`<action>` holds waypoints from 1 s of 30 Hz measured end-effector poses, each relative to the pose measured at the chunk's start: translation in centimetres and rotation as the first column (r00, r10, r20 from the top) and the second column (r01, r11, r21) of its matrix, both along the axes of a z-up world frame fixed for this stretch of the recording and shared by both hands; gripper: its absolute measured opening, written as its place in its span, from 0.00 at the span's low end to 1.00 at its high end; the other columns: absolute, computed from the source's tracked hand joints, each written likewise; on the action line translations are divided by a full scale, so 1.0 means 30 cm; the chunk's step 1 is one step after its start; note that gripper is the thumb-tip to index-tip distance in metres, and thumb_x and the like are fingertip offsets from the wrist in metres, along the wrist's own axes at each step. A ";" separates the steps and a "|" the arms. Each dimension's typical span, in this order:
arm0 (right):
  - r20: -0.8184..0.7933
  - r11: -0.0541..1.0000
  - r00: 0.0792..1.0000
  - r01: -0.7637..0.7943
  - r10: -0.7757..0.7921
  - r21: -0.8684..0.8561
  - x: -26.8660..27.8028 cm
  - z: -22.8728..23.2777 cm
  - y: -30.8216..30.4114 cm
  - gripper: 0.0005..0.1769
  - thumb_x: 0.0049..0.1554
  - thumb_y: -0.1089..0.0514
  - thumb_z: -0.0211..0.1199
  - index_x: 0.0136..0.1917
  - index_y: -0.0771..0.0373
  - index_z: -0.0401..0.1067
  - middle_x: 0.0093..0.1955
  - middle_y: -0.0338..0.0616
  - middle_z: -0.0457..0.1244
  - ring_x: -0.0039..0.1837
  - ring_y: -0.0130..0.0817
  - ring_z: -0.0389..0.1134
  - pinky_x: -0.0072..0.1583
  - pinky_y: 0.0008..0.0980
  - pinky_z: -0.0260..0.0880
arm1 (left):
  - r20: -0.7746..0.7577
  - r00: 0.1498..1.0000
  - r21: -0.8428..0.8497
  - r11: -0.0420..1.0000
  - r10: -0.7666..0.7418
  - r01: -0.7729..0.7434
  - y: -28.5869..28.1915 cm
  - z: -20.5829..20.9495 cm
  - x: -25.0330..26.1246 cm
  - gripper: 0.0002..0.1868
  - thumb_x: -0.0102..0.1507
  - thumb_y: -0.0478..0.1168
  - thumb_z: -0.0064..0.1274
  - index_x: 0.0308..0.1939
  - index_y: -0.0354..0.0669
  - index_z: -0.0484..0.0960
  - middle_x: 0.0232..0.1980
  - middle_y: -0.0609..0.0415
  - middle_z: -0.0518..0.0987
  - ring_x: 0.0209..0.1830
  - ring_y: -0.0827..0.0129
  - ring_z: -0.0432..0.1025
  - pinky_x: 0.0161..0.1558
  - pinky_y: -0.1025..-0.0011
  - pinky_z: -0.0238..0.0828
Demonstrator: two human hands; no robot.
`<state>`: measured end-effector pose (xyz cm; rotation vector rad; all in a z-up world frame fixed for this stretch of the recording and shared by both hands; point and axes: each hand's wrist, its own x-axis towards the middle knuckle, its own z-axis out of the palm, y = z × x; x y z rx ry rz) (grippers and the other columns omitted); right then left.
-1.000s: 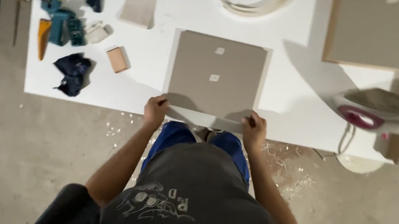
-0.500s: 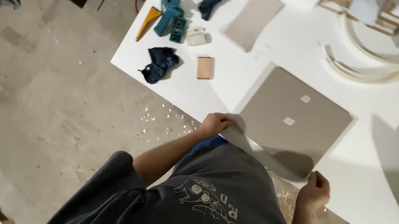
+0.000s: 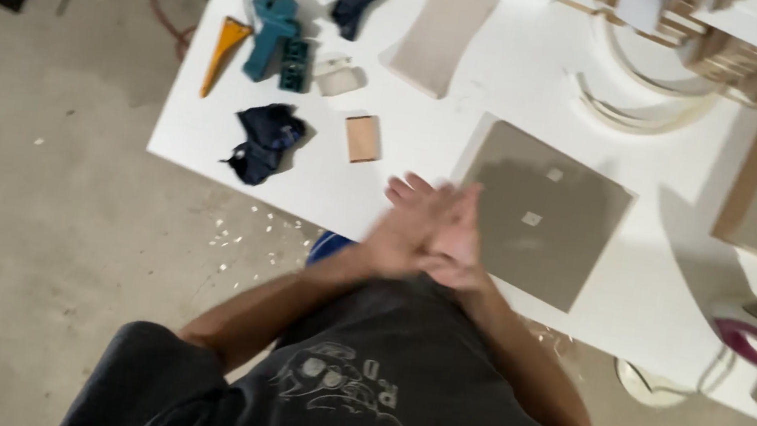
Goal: Performing woodworking tasks such as edge banding panels with an iron, sanding surfaces, and organizing materials.
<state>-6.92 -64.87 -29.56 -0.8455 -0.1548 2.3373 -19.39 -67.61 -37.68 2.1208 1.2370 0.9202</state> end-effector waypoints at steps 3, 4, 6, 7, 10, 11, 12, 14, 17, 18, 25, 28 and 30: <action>-0.025 0.911 1.000 0.006 0.004 0.411 -0.076 -0.062 -0.005 0.48 0.60 0.21 0.43 0.77 0.58 0.54 0.79 0.51 0.51 0.77 0.48 0.53 0.75 0.52 0.47 | 0.172 0.974 -0.136 0.983 0.147 -0.124 0.064 0.011 -0.124 0.54 0.64 0.75 0.33 0.73 0.28 0.56 0.76 0.22 0.55 0.75 0.26 0.50 0.74 0.42 0.47; 0.035 0.742 0.999 -0.036 0.017 0.669 -0.081 -0.107 -0.029 0.52 0.64 0.25 0.42 0.85 0.63 0.40 0.86 0.53 0.39 0.85 0.48 0.39 0.81 0.52 0.29 | 0.377 0.866 -0.321 0.923 0.329 -0.211 0.059 0.050 -0.160 0.55 0.69 0.74 0.22 0.79 0.25 0.41 0.79 0.19 0.45 0.78 0.25 0.43 0.77 0.41 0.41; 0.372 0.431 0.919 -0.285 -0.132 0.856 -0.082 -0.107 -0.030 0.51 0.63 0.30 0.49 0.84 0.65 0.42 0.85 0.58 0.41 0.84 0.52 0.41 0.81 0.52 0.29 | 0.663 0.614 -0.623 0.771 0.428 0.135 0.039 0.268 -0.101 0.55 0.66 0.76 0.16 0.81 0.34 0.36 0.79 0.20 0.45 0.79 0.26 0.42 0.76 0.38 0.40; 0.588 0.100 0.734 -0.594 -0.340 0.799 -0.085 -0.109 -0.020 0.50 0.62 0.36 0.55 0.83 0.67 0.44 0.83 0.63 0.44 0.84 0.57 0.43 0.82 0.52 0.29 | 0.709 0.294 -0.683 0.522 0.640 0.511 0.032 0.379 -0.081 0.55 0.64 0.79 0.10 0.82 0.44 0.31 0.79 0.21 0.45 0.80 0.27 0.40 0.75 0.34 0.40; 0.447 -0.164 0.414 -0.852 -0.793 0.497 0.006 -0.308 0.077 0.51 0.58 0.18 0.41 0.82 0.51 0.55 0.84 0.44 0.49 0.84 0.49 0.45 0.80 0.51 0.38 | 0.721 0.501 -0.686 0.595 0.478 0.419 0.045 0.282 -0.103 0.49 0.69 0.74 0.25 0.79 0.39 0.55 0.74 0.36 0.65 0.74 0.45 0.60 0.70 0.49 0.52; 0.442 -0.146 0.385 -0.863 -0.810 0.484 0.067 -0.327 0.097 0.51 0.58 0.18 0.41 0.82 0.51 0.55 0.84 0.44 0.49 0.84 0.49 0.45 0.80 0.51 0.38 | 0.734 0.505 -0.673 0.591 0.455 0.445 0.049 0.295 -0.126 0.49 0.69 0.74 0.25 0.79 0.39 0.55 0.74 0.36 0.65 0.74 0.45 0.60 0.70 0.49 0.52; 0.582 0.037 0.350 -0.835 -0.734 0.549 0.129 -0.346 0.099 0.33 0.58 0.42 0.47 0.72 0.60 0.63 0.72 0.49 0.59 0.73 0.52 0.58 0.71 0.51 0.55 | 0.690 0.566 -0.691 0.641 0.450 0.333 0.045 0.308 -0.151 0.32 0.70 0.55 0.37 0.69 0.34 0.68 0.65 0.33 0.73 0.67 0.42 0.68 0.65 0.50 0.62; 0.698 0.239 0.312 -0.785 -0.644 0.572 0.266 -0.417 0.106 0.18 0.58 0.65 0.54 0.61 0.68 0.72 0.60 0.55 0.70 0.61 0.54 0.72 0.61 0.51 0.72 | 0.653 0.624 -0.683 0.689 0.429 0.242 0.051 0.248 -0.188 0.15 0.70 0.35 0.50 0.58 0.30 0.81 0.56 0.29 0.81 0.59 0.40 0.76 0.61 0.50 0.73; 0.795 0.523 0.032 -0.737 -0.606 0.428 0.508 -0.574 0.112 0.09 0.61 0.48 0.65 0.47 0.52 0.80 0.38 0.37 0.72 0.44 0.37 0.75 0.47 0.33 0.72 | 0.402 0.662 -0.872 0.485 0.633 0.066 0.052 0.040 -0.216 0.11 0.63 0.39 0.64 0.47 0.37 0.87 0.29 0.42 0.79 0.03 0.71 0.56 0.05 0.75 0.50; 0.791 0.572 -0.112 -0.751 -0.602 0.329 0.594 -0.623 0.130 0.06 0.60 0.52 0.64 0.42 0.53 0.75 0.33 0.34 0.67 0.38 0.33 0.67 0.42 0.32 0.67 | 0.293 0.792 -0.866 0.500 0.536 -0.018 0.056 -0.015 -0.226 0.13 0.63 0.47 0.65 0.33 0.41 0.84 0.19 0.47 0.73 0.06 0.69 0.58 0.12 0.73 0.51; 0.773 0.520 -0.204 -0.834 -0.600 0.184 0.983 -0.576 0.491 0.17 0.61 0.64 0.53 0.63 0.63 0.68 0.58 0.52 0.63 0.63 0.50 0.68 0.63 0.44 0.69 | 0.267 0.852 -0.882 0.471 0.450 0.027 0.066 0.174 -0.070 0.19 0.71 0.48 0.53 0.36 0.34 0.85 0.26 0.45 0.76 0.33 0.61 0.66 0.43 0.65 0.63; 0.779 0.533 -0.343 -0.846 -0.525 -0.013 1.025 -0.540 0.713 0.22 0.61 0.57 0.58 0.68 0.54 0.67 0.67 0.41 0.58 0.65 0.45 0.64 0.65 0.39 0.69 | 0.138 0.859 -0.900 0.424 0.493 -0.098 0.067 0.194 0.015 0.20 0.71 0.52 0.54 0.43 0.36 0.87 0.29 0.45 0.79 0.35 0.62 0.69 0.43 0.65 0.64; 0.745 0.469 -0.373 -0.878 -0.553 -0.091 1.041 -0.530 0.849 0.27 0.61 0.53 0.61 0.72 0.54 0.64 0.71 0.42 0.56 0.67 0.46 0.61 0.67 0.39 0.65 | 0.110 0.824 -0.902 0.405 0.555 -0.152 0.049 0.190 0.083 0.19 0.71 0.50 0.54 0.44 0.34 0.86 0.30 0.43 0.79 0.35 0.61 0.69 0.43 0.65 0.65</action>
